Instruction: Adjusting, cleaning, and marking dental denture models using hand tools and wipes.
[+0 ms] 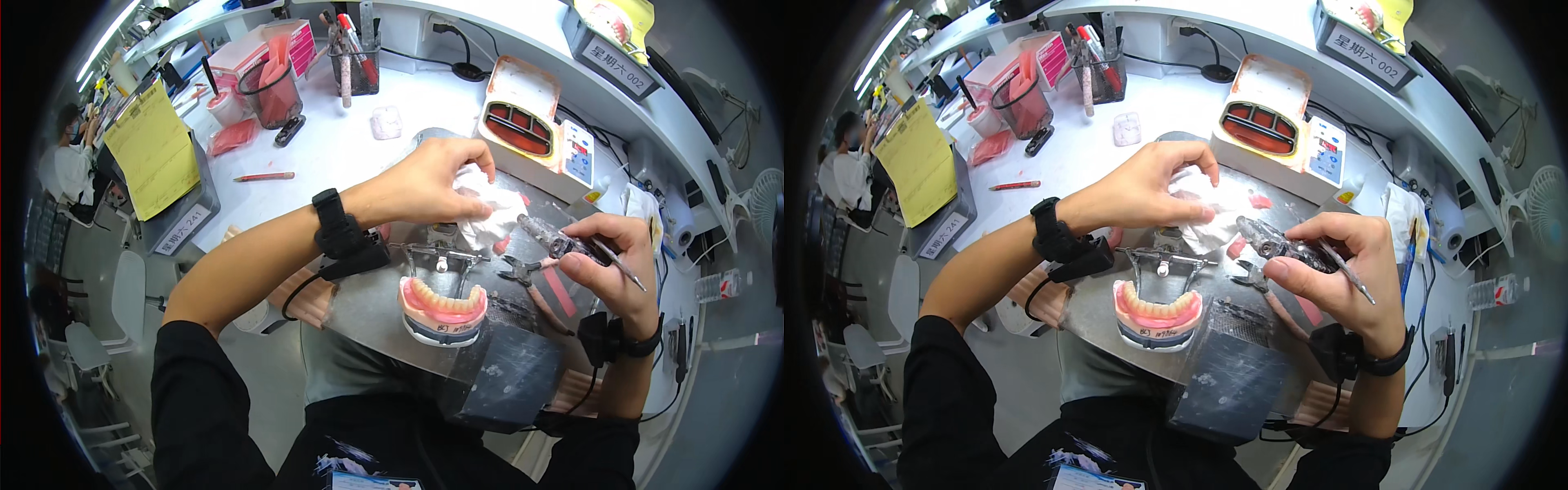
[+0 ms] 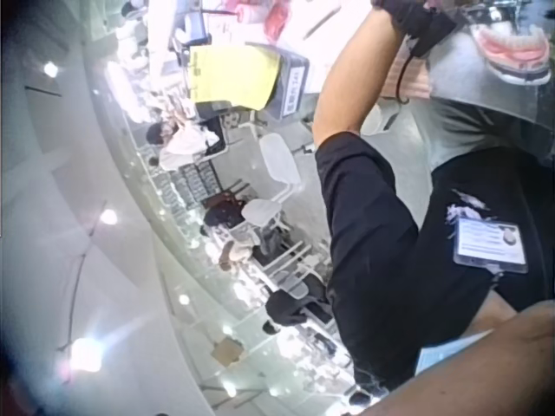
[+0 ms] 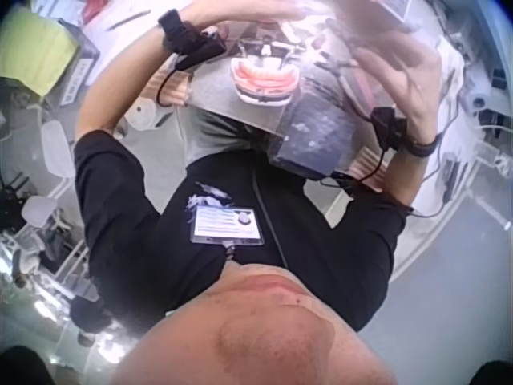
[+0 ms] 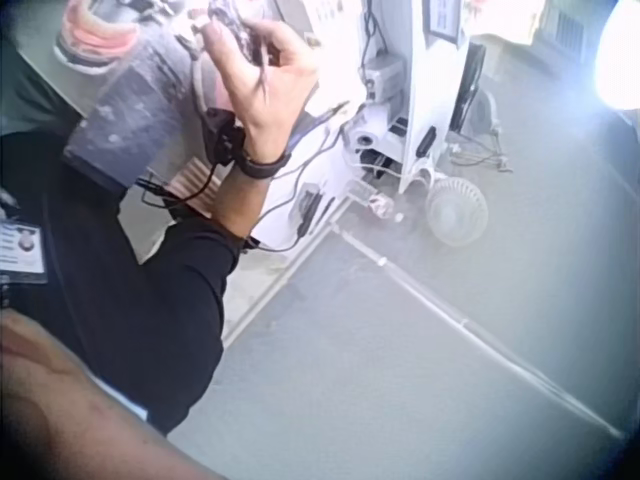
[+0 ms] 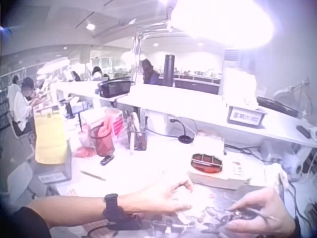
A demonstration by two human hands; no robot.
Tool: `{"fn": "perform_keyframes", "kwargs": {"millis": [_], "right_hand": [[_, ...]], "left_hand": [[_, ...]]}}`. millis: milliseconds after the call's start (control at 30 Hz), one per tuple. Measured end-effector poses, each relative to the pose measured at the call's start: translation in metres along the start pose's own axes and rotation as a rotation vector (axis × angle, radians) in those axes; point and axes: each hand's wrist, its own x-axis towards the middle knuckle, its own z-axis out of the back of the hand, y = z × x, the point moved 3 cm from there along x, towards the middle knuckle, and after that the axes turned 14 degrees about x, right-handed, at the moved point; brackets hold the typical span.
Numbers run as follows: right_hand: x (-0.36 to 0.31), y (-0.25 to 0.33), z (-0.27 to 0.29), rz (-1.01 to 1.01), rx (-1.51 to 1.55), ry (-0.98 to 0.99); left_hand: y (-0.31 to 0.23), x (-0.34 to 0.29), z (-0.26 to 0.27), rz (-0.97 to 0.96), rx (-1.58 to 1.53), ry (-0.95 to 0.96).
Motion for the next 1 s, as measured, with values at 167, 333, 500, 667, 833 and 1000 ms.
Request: {"fn": "perform_keyframes", "kwargs": {"millis": [167,333,500,667,833,1000], "right_hand": [[0.0,0.001,0.005,0.013,-0.026,0.004],[0.003,0.003,-0.001,0.029,-0.04,0.018],[0.014,0.014,-0.011,0.036,-0.03,0.027],[0.044,0.027,-0.038,0.105,-0.08,0.247],[0.064,0.024,-0.059,0.124,-0.084,0.278],[0.052,0.026,-0.06,0.01,-0.104,0.29]], "left_hand": [[0.004,0.0,-0.004,0.168,-0.275,0.057],[0.016,0.001,-0.004,0.041,-0.136,-0.14],[0.023,-0.002,0.037,0.101,0.078,-0.581],[0.039,-0.045,0.111,0.221,-0.264,-0.838],[0.036,-0.09,0.122,0.174,-0.283,-0.901],[0.037,-0.106,0.121,0.22,-0.262,-0.887]]}}
